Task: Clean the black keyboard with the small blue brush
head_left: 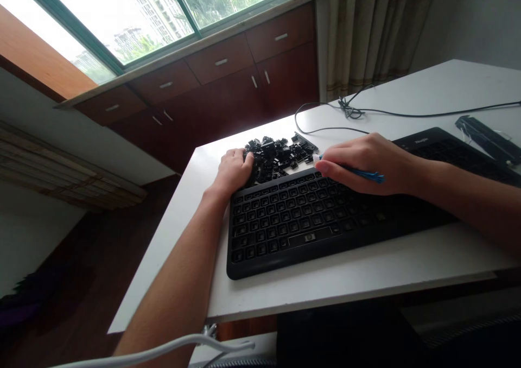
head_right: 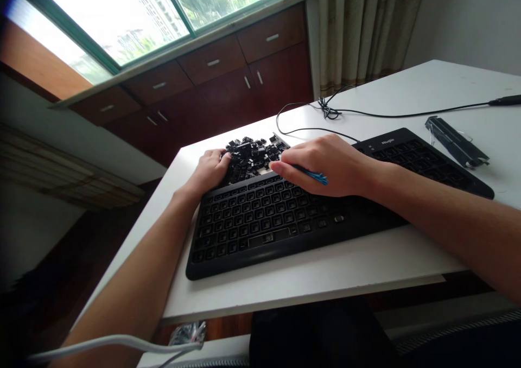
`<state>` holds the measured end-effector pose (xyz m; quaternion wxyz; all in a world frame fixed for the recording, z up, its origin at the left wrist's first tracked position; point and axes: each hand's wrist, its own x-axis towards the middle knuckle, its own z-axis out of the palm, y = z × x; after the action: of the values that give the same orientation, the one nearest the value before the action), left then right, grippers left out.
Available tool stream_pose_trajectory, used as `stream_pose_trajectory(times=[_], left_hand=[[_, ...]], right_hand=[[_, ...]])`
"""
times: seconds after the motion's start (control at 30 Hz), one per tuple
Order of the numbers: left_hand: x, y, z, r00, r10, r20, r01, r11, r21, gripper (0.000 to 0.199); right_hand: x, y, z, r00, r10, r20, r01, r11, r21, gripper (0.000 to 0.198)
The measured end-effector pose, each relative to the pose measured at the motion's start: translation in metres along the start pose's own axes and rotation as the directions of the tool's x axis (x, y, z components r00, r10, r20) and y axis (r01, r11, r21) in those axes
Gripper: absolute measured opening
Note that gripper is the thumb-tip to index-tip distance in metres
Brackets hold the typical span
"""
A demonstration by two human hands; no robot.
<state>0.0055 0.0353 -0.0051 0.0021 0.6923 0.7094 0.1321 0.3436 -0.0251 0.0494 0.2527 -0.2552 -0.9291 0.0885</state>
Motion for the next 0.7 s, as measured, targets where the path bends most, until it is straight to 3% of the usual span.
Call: stream_pose_trajectory(times=[0.37,0.7], left_hand=[[0.0002,-0.0007,-0.0001,1.000,0.002,0.002,-0.002,1.000,-0.009,0.065],[-0.0007,0.0002,-0.0008,1.000,0.004,-0.004,-0.004,1.000,-0.011,0.065]], right_hand=[[0.0000,0.0042,0.0023,0.999,0.031,0.032,-0.032,0.999,0.038,0.060],[0.0003,0.0040,0.0021,0.995,-0.075,0.060,0.077,0.997,-0.019,0.041]])
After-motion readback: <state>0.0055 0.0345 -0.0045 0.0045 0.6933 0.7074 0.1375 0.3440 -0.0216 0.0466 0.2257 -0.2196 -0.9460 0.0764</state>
